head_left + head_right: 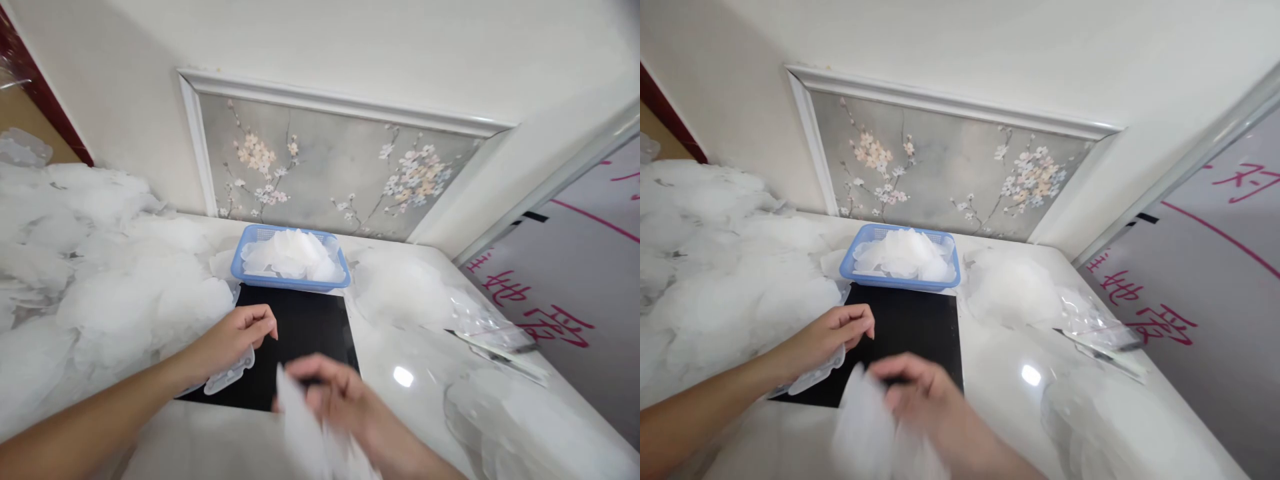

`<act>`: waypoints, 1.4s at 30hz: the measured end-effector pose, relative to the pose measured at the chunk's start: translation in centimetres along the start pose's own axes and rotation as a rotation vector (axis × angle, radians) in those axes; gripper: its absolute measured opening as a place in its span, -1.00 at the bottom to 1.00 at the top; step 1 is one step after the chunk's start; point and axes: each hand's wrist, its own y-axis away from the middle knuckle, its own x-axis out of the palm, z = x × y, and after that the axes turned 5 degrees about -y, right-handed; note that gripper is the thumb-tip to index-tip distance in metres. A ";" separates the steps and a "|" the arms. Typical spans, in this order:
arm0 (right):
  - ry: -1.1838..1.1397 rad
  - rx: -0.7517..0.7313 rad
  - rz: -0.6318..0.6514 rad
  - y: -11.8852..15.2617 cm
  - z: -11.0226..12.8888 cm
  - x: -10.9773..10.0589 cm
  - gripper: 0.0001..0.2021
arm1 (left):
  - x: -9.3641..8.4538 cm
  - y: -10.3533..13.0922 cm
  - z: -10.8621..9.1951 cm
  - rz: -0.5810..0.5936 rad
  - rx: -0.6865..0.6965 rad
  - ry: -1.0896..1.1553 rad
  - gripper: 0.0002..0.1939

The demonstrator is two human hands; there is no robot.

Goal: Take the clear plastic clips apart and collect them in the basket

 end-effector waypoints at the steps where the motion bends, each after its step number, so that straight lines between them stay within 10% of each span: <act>1: 0.045 -0.216 -0.122 -0.4 1.3 -0.2 -0.74 | 0.2 0.0 0.1 0.022 0.009 -0.002 -0.61; 3: 0.437 -0.705 -0.420 -1.1 3.5 -0.7 -0.70 | 0.8 0.2 0.4 0.053 0.008 -0.001 -0.60; 6: 0.741 -0.918 -0.654 -1.8 4.8 -1.4 -0.49 | 1.6 0.3 0.6 0.052 -0.001 -0.013 -0.59; 14: 1.146 -1.035 -0.694 -2.9 3.1 -0.5 -0.60 | 2.8 0.3 1.4 0.131 -0.058 0.234 -0.46; 28: 1.149 -0.961 -0.713 -3.2 2.3 0.0 -0.47 | 3.1 0.1 0.8 -0.046 0.073 0.144 -0.77; 37: 1.164 -0.941 -0.712 -3.9 3.1 0.4 -0.48 | 2.1 0.2 1.8 -0.176 0.057 0.197 -0.39; 42: 1.127 -1.006 -0.653 -4.7 4.2 0.9 -0.47 | 1.2 -0.1 2.0 -0.251 0.019 0.413 -0.55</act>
